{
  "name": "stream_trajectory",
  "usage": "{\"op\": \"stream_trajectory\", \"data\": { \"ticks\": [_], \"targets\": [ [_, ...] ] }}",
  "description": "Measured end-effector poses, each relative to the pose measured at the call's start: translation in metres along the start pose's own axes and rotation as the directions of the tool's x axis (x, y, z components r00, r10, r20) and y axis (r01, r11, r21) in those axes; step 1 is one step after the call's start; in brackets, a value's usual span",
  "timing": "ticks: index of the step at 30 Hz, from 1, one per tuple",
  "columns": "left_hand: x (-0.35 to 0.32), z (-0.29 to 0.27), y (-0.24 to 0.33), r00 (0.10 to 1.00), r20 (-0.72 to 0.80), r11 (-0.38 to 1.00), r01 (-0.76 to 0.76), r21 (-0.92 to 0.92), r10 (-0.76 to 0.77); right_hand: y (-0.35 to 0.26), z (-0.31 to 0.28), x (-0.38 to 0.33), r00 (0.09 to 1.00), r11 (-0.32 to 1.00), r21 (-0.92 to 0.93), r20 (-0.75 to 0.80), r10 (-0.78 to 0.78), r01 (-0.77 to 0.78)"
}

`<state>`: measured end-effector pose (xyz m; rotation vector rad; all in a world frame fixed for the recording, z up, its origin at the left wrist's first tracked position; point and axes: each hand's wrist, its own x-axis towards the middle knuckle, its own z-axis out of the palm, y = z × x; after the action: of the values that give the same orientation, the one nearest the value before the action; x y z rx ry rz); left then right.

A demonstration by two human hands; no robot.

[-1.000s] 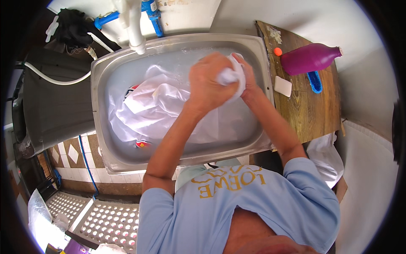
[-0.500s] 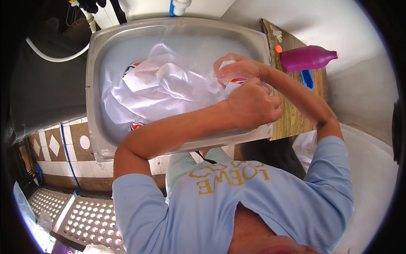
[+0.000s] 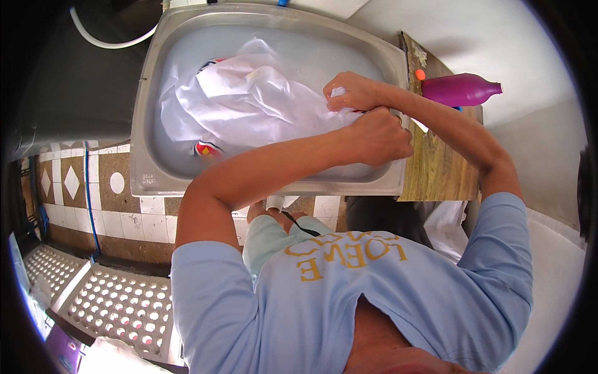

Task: The person washes a white shirt in a basin of soapy water, rubbing the fabric against itself and scrubbing a yellow stain with soap before placing it into a washing machine.

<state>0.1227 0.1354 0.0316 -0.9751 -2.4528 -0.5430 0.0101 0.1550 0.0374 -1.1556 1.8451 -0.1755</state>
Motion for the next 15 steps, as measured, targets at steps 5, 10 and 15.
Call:
{"op": "stream_trajectory", "data": {
  "ticks": [5, 10, 15],
  "targets": [
    [0.002, 0.013, 0.012, 0.997, 0.039, 0.996, 0.065, 0.068, -0.068, 0.0, 0.015, 0.007, 0.996, 0.986, -0.159, -0.061, -0.068, 0.057],
    [-0.028, -0.022, 0.029, 0.951, -0.3, 0.995, 0.09, 0.049, -0.072, -0.008, 0.001, -0.008, 0.926, 0.928, -0.075, -0.074, -0.369, 0.364],
    [-0.113, -0.114, 0.056, 0.352, -0.792, 0.858, 0.331, -0.394, -0.499, -0.107, -0.016, -0.048, 0.942, 0.592, 0.745, -0.154, -0.297, 0.309]
  ]
}}
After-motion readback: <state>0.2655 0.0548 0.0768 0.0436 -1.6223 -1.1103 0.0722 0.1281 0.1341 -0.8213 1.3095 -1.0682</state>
